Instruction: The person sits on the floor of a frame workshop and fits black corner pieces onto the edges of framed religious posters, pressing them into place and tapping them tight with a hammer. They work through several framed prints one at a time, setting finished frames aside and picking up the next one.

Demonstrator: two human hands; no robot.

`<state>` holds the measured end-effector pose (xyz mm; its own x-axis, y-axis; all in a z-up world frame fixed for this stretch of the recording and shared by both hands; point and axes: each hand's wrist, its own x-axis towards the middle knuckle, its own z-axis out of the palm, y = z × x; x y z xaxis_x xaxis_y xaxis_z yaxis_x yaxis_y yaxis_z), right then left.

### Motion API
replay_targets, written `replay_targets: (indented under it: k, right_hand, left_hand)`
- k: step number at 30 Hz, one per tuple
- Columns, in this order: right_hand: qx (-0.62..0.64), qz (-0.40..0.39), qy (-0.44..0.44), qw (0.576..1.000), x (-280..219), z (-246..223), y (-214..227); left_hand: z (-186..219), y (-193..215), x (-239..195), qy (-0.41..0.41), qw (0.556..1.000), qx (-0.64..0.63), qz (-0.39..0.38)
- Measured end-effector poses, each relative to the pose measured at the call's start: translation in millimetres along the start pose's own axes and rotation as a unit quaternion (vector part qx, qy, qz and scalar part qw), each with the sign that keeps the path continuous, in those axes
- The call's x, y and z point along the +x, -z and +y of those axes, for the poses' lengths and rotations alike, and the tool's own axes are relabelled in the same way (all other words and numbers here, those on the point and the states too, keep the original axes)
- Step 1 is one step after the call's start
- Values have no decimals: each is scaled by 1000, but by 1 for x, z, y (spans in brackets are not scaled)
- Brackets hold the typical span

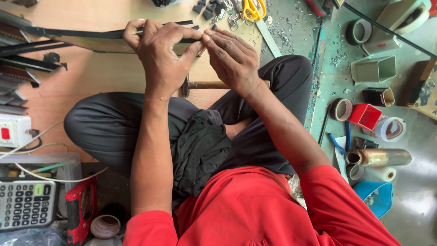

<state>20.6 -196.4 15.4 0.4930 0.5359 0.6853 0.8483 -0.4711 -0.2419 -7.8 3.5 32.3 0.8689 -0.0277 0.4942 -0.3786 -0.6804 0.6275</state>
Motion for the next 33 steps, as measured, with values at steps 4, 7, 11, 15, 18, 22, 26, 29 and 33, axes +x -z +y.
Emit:
replay_targets:
  k: [4, 7, 11, 15, 18, 22, 26, 29, 33]
  right_hand:
    - [56, 3, -90, 994, -7, 0, -4]
    - [109, -17, -165, 980, -6, -5, -1]
    - [148, -21, -211, 966, 2, -6, 2]
    - [175, -43, -270, 946, 13, -3, 0]
    - [225, -59, -327, 916, 11, -7, -3]
    - [252, -58, -323, 910, 26, -2, 1]
    - [237, -46, -326, 914, 22, -2, 0]
    - [235, -44, -318, 918, 20, -2, 2]
    - [206, -59, -294, 932, 28, -5, 10]
  left_hand:
    - [-2, 1, 2, -1, 1000, 6, -16]
    - [-6, -1, -1, 0, 1000, 9, -23]
    - [-18, -8, -9, -27, 999, 41, -9]
    - [-10, -1, -1, -4, 999, 30, -19]
    - [-9, -2, -9, 9, 999, 30, -26]
    - [-8, 0, 1, 3, 999, 32, -16]
    - [-5, 2, 0, 3, 999, 30, -15]
    - [-5, 4, 1, -4, 999, 30, -16]
    - [-6, 2, 1, -2, 999, 29, -18]
